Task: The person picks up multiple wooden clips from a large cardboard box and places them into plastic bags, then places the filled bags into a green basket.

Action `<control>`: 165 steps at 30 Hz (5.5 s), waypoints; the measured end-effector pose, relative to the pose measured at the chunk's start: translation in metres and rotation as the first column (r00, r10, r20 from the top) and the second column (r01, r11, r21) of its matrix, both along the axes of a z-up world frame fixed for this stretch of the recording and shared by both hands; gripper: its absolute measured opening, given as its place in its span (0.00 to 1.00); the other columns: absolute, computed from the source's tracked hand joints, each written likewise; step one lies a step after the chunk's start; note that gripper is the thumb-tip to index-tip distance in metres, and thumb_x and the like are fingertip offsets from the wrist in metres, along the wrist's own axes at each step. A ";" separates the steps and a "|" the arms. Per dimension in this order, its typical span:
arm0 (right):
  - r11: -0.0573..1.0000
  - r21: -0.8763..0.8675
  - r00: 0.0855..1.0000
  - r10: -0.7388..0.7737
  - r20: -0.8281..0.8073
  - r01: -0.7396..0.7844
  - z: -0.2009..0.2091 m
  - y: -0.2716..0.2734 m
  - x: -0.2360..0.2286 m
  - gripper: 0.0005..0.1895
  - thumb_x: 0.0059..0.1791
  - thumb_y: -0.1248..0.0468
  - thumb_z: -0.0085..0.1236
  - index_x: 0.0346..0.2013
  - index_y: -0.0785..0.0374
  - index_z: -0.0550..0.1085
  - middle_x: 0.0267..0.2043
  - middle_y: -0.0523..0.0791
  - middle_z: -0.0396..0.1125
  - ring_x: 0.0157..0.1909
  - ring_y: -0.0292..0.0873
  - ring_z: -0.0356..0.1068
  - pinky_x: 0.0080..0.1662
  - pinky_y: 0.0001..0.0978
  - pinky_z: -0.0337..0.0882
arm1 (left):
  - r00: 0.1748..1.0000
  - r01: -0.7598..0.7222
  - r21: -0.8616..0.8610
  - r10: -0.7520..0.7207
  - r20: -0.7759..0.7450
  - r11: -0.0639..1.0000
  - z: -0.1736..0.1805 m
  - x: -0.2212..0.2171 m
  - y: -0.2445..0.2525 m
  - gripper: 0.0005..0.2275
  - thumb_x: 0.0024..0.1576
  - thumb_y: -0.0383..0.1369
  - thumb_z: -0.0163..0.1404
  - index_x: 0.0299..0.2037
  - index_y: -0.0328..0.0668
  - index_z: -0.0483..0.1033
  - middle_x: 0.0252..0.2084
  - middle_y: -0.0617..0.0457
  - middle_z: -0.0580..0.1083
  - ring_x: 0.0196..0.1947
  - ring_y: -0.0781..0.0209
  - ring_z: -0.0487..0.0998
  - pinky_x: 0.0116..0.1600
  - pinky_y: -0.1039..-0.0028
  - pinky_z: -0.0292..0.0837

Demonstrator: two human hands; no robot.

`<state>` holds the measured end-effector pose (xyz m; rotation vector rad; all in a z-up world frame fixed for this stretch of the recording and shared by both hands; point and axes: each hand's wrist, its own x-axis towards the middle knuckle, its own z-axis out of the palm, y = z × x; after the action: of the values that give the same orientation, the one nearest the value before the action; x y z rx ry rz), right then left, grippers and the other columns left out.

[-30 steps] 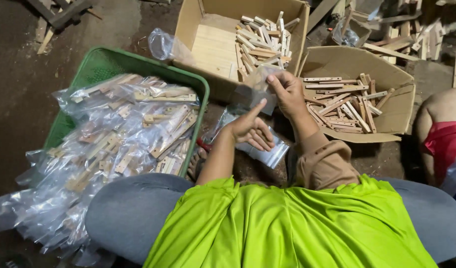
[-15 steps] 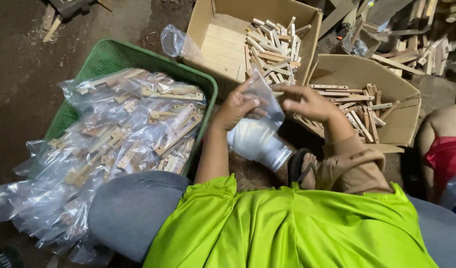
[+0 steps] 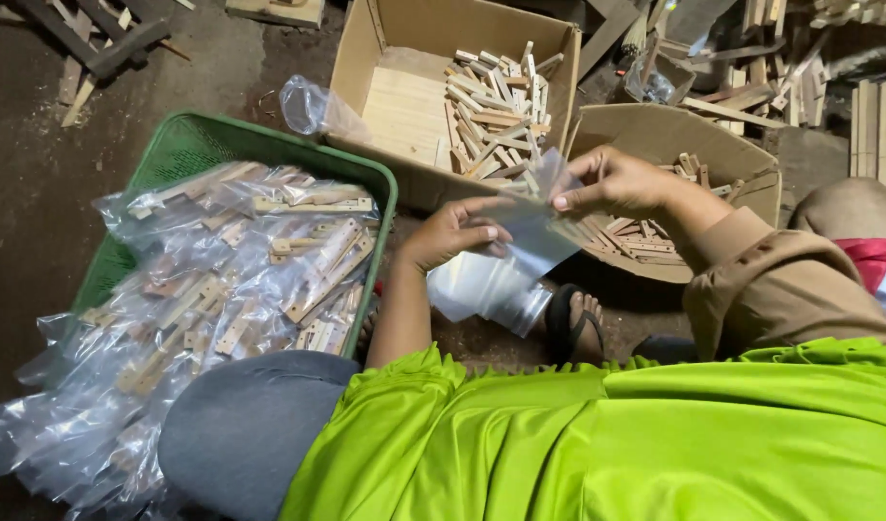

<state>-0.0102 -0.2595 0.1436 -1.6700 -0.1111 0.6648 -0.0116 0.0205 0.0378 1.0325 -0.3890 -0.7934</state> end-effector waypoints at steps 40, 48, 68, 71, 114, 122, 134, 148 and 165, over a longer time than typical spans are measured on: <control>0.593 -0.677 0.899 -0.323 0.296 0.436 -0.328 -0.109 0.091 0.14 0.50 0.62 0.59 0.51 0.52 0.80 0.49 0.47 0.76 0.56 0.50 0.74 0.56 0.47 0.73 | 0.755 -0.630 0.665 0.516 0.404 0.400 -0.078 0.020 -0.041 0.12 0.60 0.31 0.44 0.47 0.47 0.81 0.42 0.45 0.81 0.48 0.49 0.81 0.57 0.61 0.74; 0.451 -0.839 0.913 0.115 0.392 0.304 -0.354 -0.096 0.082 0.09 0.51 0.61 0.50 0.36 0.59 0.77 0.36 0.48 0.69 0.45 0.53 0.74 0.46 0.49 0.78 | 0.775 -0.581 0.768 0.473 0.419 0.271 -0.095 0.038 -0.049 0.06 0.50 0.36 0.58 0.31 0.46 0.76 0.22 0.55 0.72 0.27 0.60 0.77 0.32 0.71 0.72; 0.402 -0.309 0.481 -0.456 0.748 0.862 -0.233 -0.093 0.090 0.51 0.49 0.69 0.63 0.78 0.49 0.41 0.47 0.55 0.75 0.43 0.59 0.76 0.45 0.51 0.75 | 0.700 -0.631 0.740 0.583 0.412 0.235 -0.070 0.052 -0.056 0.12 0.59 0.41 0.49 0.48 0.52 0.82 0.44 0.46 0.82 0.53 0.47 0.80 0.57 0.59 0.75; 0.394 0.184 0.162 -0.697 0.698 0.901 -0.189 -0.092 0.082 0.49 0.51 0.73 0.68 0.74 0.40 0.49 0.44 0.48 0.74 0.42 0.47 0.80 0.42 0.35 0.81 | 0.654 -0.679 0.703 0.608 0.450 0.211 -0.094 0.055 -0.052 0.12 0.59 0.42 0.50 0.47 0.52 0.83 0.42 0.48 0.82 0.51 0.48 0.81 0.55 0.59 0.77; 0.387 -0.849 0.813 0.317 0.488 0.359 -0.230 0.018 0.116 0.10 0.44 0.58 0.64 0.39 0.51 0.84 0.36 0.46 0.78 0.45 0.50 0.78 0.48 0.43 0.78 | 0.720 -0.677 0.684 0.441 0.536 0.272 -0.112 0.054 -0.020 0.15 0.52 0.40 0.59 0.49 0.53 0.83 0.38 0.50 0.82 0.47 0.48 0.82 0.52 0.59 0.79; 0.434 -0.739 0.767 0.152 0.624 0.515 -0.273 -0.001 0.159 0.10 0.49 0.50 0.60 0.40 0.48 0.79 0.34 0.45 0.75 0.42 0.51 0.77 0.45 0.45 0.78 | 0.768 -0.607 0.750 0.437 0.468 0.263 -0.163 0.064 -0.015 0.13 0.50 0.37 0.56 0.45 0.51 0.83 0.35 0.50 0.82 0.43 0.50 0.84 0.47 0.62 0.80; 0.320 -0.800 0.742 0.311 0.594 0.506 -0.273 0.014 0.143 0.21 0.45 0.44 0.64 0.38 0.56 0.73 0.32 0.48 0.74 0.41 0.53 0.75 0.47 0.45 0.74 | 0.753 -0.620 0.711 0.504 0.423 0.330 -0.141 0.050 -0.020 0.16 0.52 0.34 0.56 0.52 0.43 0.79 0.41 0.45 0.82 0.47 0.50 0.83 0.53 0.61 0.78; 0.963 -0.067 0.965 -0.261 -0.009 0.260 -0.125 0.041 0.057 0.12 0.43 0.73 0.62 0.41 0.72 0.80 0.33 0.59 0.74 0.32 0.51 0.77 0.34 0.39 0.80 | 0.471 -0.860 0.485 0.614 0.633 0.160 -0.154 0.054 -0.027 0.13 0.63 0.37 0.45 0.42 0.41 0.83 0.35 0.42 0.81 0.42 0.39 0.82 0.48 0.52 0.79; 0.900 0.203 0.896 -0.311 -0.318 0.385 -0.193 0.020 0.049 0.16 0.43 0.73 0.58 0.45 0.72 0.79 0.31 0.55 0.74 0.27 0.47 0.78 0.33 0.35 0.83 | 0.429 -0.873 0.476 0.635 0.642 0.108 -0.163 0.044 -0.021 0.17 0.64 0.46 0.46 0.35 0.44 0.82 0.31 0.45 0.80 0.42 0.40 0.81 0.47 0.52 0.76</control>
<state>0.0387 -0.2396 -0.0492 -1.2816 0.2915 0.5732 0.0323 -0.0004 -0.1250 1.9649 0.3849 0.2948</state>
